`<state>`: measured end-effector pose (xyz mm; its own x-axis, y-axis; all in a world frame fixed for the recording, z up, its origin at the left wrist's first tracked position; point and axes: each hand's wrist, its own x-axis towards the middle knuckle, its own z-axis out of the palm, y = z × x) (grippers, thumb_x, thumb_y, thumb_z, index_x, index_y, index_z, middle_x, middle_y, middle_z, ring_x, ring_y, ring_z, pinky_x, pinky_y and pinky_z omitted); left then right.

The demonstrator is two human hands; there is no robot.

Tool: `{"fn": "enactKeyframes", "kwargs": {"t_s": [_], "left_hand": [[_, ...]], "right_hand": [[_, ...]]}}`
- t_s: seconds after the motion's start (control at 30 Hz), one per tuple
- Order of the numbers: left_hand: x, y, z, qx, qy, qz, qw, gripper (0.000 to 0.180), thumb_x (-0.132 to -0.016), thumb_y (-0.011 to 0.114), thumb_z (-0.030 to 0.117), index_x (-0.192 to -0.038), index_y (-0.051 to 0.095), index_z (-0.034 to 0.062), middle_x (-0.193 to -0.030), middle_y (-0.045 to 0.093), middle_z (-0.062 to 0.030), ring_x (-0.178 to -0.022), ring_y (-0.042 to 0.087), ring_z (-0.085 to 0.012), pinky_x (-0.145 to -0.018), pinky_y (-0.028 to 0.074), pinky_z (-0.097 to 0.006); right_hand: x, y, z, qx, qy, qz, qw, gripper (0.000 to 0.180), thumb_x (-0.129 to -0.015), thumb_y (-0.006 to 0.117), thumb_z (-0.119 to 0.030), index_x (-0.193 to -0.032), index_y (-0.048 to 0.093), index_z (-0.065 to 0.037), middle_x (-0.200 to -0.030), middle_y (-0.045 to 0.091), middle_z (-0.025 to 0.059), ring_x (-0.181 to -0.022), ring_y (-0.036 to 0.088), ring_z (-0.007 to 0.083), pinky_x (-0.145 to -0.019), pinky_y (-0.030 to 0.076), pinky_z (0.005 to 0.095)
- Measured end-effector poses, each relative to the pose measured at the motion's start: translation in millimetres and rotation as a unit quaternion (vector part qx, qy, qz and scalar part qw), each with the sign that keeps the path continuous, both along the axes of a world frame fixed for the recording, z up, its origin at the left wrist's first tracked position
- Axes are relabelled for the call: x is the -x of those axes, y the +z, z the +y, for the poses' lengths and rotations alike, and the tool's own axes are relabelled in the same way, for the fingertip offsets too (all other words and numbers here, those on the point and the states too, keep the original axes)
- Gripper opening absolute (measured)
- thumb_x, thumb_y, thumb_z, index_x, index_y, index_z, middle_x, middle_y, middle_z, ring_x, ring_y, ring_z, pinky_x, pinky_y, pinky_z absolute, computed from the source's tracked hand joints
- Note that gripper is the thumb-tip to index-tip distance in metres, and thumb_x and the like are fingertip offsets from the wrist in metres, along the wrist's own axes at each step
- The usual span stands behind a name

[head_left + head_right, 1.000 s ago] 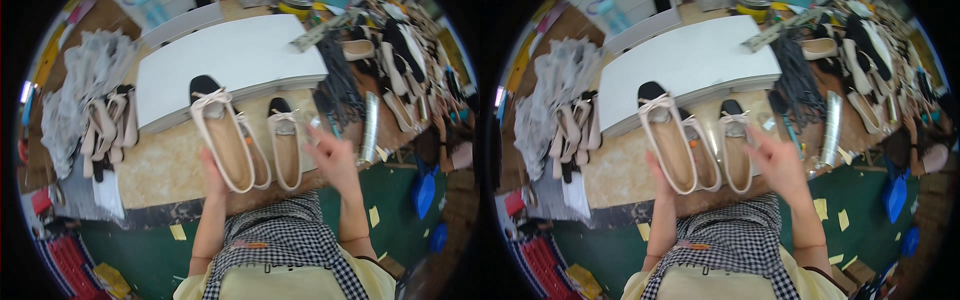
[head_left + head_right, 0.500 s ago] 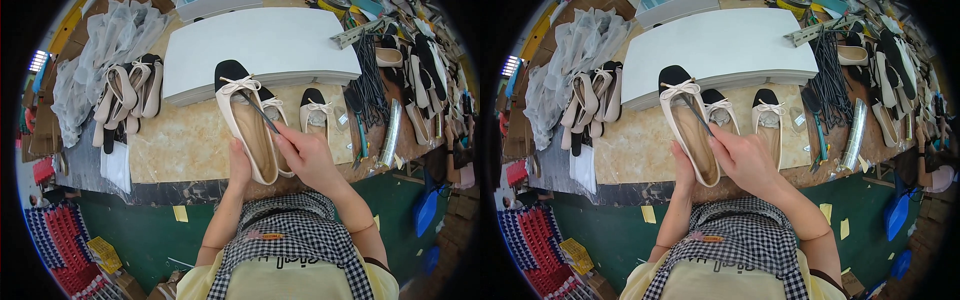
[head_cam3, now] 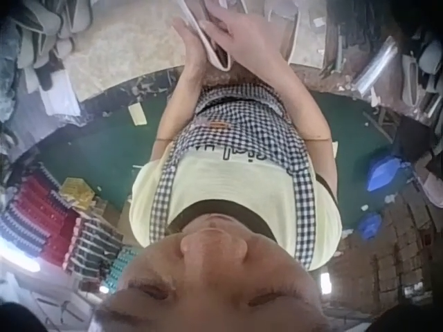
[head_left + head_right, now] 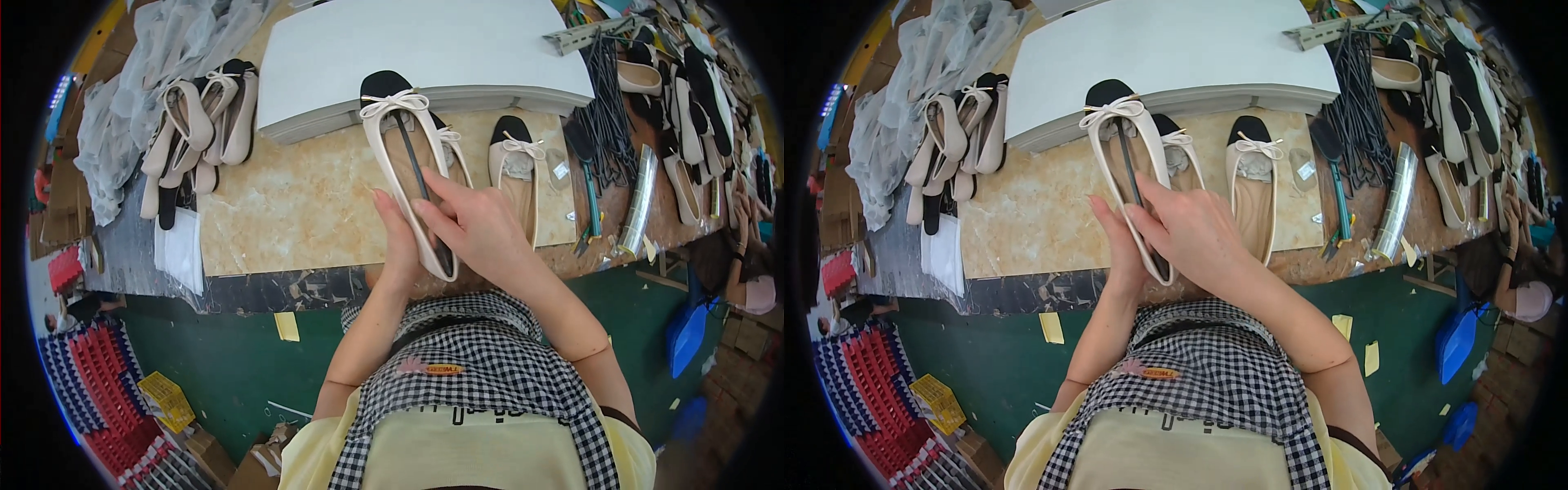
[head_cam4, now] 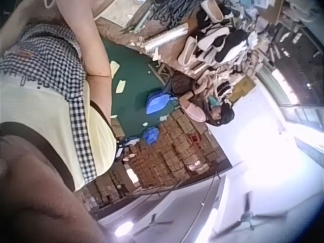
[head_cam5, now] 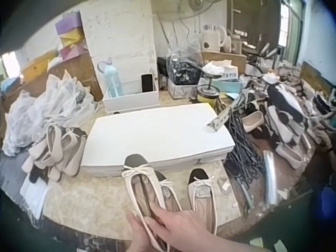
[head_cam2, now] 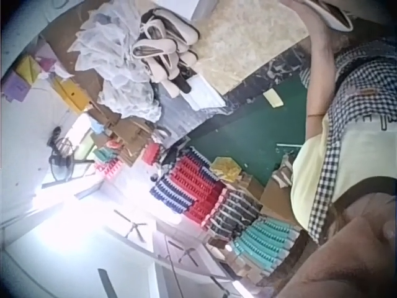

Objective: Cleaning and inspecting finished shoes at a workstation using a brush, cloth, and scraper.

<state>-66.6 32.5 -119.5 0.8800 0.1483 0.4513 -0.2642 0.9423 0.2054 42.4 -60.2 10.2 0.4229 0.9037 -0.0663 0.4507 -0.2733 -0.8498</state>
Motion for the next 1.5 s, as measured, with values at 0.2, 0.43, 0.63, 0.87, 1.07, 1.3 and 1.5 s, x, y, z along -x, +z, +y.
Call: {"fn": "enactKeyframes", "kwargs": {"t_s": [0.2,0.43,0.63,0.87,1.07,1.3,1.5], "left_hand": [[49.6,5.4,21.4,-0.087,0.157,0.481,0.858,0.068,-0.094,0.043,0.058,-0.13,0.054,0.0002,-0.118,0.063,-0.0135,-0.093,0.066,-0.0231,-0.077,0.054,-0.034],[41.7,60.0,17.9,-0.679,0.479,0.476,0.289,0.05,-0.089,0.065,0.019,-0.134,0.054,-0.0002,-0.092,0.063,-0.0146,-0.073,0.058,-0.016,-0.069,0.048,-0.032],[-8.2,11.7,1.2,-0.616,0.237,0.602,0.449,0.062,-0.087,0.065,0.016,-0.143,0.045,0.0005,-0.085,0.066,-0.0132,-0.064,0.06,-0.0166,-0.06,0.049,-0.031],[0.1,28.0,-19.4,-0.024,0.11,0.54,0.834,0.078,-0.092,0.031,0.062,-0.132,0.046,-0.0035,-0.112,0.063,-0.0209,-0.082,0.066,-0.032,-0.068,0.059,-0.042],[-9.4,38.8,-11.1,-0.061,0.224,0.55,0.802,0.08,-0.094,0.031,0.065,-0.137,0.044,-0.0015,-0.117,0.062,-0.0216,-0.09,0.068,-0.0329,-0.078,0.058,-0.045],[-9.1,40.4,-22.6,-0.242,0.287,0.513,0.772,0.068,-0.098,0.037,0.055,-0.136,0.046,-0.0011,-0.124,0.06,-0.0161,-0.113,0.06,-0.025,-0.099,0.047,-0.037],[3.6,17.7,-19.2,-0.312,0.304,0.466,0.77,0.071,-0.1,0.028,0.058,-0.138,0.044,-0.0008,-0.13,0.057,-0.0153,-0.118,0.057,-0.0253,-0.101,0.045,-0.037]], "right_hand": [[-89.6,-11.0,-66.6,-0.125,-0.147,-0.068,0.979,0.039,-0.094,0.062,-0.016,-0.131,0.06,-0.004,-0.102,0.074,0.0034,-0.073,0.055,0.0029,-0.06,0.045,0.0232],[-222.5,-96.4,-168.0,0.175,-0.339,-0.375,0.845,0.023,-0.09,0.064,-0.024,-0.098,0.069,-0.003,-0.08,0.071,0.0168,-0.076,0.069,0.0356,-0.068,0.054,0.0417],[-231.4,-124.0,-145.3,0.177,-0.257,-0.321,0.894,0.035,-0.083,0.071,-0.037,-0.082,0.067,-0.002,-0.075,0.068,0.0185,-0.073,0.066,0.0391,-0.066,0.052,0.0468],[-207.6,-90.7,-164.8,0.152,-0.378,-0.205,0.89,0.039,-0.09,0.065,-0.038,-0.084,0.065,0.001,-0.073,0.065,0.0204,-0.072,0.063,0.039,-0.064,0.047,0.0439],[-87.5,-7.3,-131.8,-0.025,-0.294,0.023,0.955,0.019,-0.088,0.068,-0.009,-0.103,0.067,0.003,-0.057,0.051,-0.0016,-0.051,0.04,0.0034,-0.047,0.031,0.0231],[-17.5,2.5,-72.4,0.01,-0.122,0.142,0.982,0.028,-0.088,0.067,-0.011,-0.115,0.065,-0.003,-0.052,0.052,0.005,-0.043,0.043,0.0121,-0.046,0.036,0.0278],[-15.9,1.0,-45.6,-0.036,-0.072,0.121,0.989,0.029,-0.092,0.062,-0.007,-0.12,0.064,0.001,-0.052,0.052,0.0019,-0.047,0.043,0.0044,-0.044,0.033,0.0228]]}}
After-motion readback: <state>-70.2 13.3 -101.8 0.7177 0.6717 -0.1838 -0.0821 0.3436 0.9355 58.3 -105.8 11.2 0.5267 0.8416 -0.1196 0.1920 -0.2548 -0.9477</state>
